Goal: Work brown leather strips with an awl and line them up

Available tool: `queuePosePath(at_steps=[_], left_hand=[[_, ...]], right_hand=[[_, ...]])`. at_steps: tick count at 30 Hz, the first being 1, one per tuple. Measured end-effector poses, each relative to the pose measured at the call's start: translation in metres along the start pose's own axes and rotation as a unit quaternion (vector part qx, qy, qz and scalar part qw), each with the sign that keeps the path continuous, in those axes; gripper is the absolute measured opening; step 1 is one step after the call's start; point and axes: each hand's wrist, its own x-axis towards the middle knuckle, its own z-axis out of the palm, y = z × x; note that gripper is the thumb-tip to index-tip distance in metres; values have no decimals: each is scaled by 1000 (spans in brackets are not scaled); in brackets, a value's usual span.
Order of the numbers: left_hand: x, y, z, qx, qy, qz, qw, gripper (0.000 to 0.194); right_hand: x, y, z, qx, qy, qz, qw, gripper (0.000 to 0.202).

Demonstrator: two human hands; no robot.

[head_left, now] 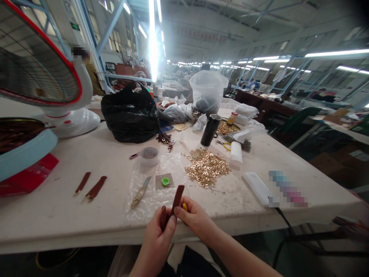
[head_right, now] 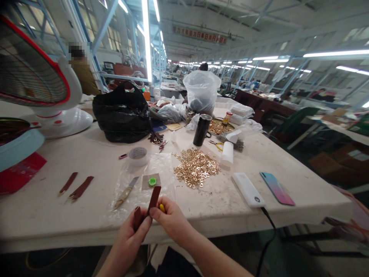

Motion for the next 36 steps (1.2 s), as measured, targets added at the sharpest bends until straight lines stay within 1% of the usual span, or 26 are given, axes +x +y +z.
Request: queuePosePath(at_steps=[4,7,9,11,13,15,17,18,20,22,24,27,31,33,36], left_hand=[[1,0,-2,15,-3,2,1000,12],[3,3,-1,-7,4,-20,1000,16],[5,6,0,-5,0,-29,1000,17],[7,6,0,14,1,-24,1000,18],[8,5,0,20,3,-26,999,18],[9,2,-1,3,1,-42,999,18],[10,-1,-3,-21,4,-70,997,18],[10,-2,-4,-30,14,-81,996,17],[10,-3,-6,-46,42,-102,993,17],[12,-4,-9,-61,70,-121,988,19],[16,-6,-13,-80,93,-136,983,21],[23,-9,-22,-108,130,-138,976,23],[31,-13,-34,-131,170,-125,969,26],[33,-13,-36,-135,182,-127,966,27],[34,-12,-36,-128,186,-134,965,27]], right_hand=[[2,-5,1,-90,3,-64,994,26],[4,-9,3,-82,29,-72,994,26],[6,-9,6,-39,34,-46,998,29],[7,-6,8,33,27,16,999,33],[8,-2,10,106,20,78,991,35],[11,2,9,141,4,102,985,35],[15,4,4,121,5,79,989,34],[17,2,-1,93,21,56,994,34],[24,-3,-13,21,82,-9,996,35],[33,-11,-26,-46,147,-73,985,37],[44,-17,-37,-78,180,-105,975,39],[63,-15,-42,-77,195,-117,971,41],[86,2,-39,-90,211,-151,962,39],[93,11,-37,-108,216,-161,957,37],[100,21,-35,-132,220,-169,952,35]])
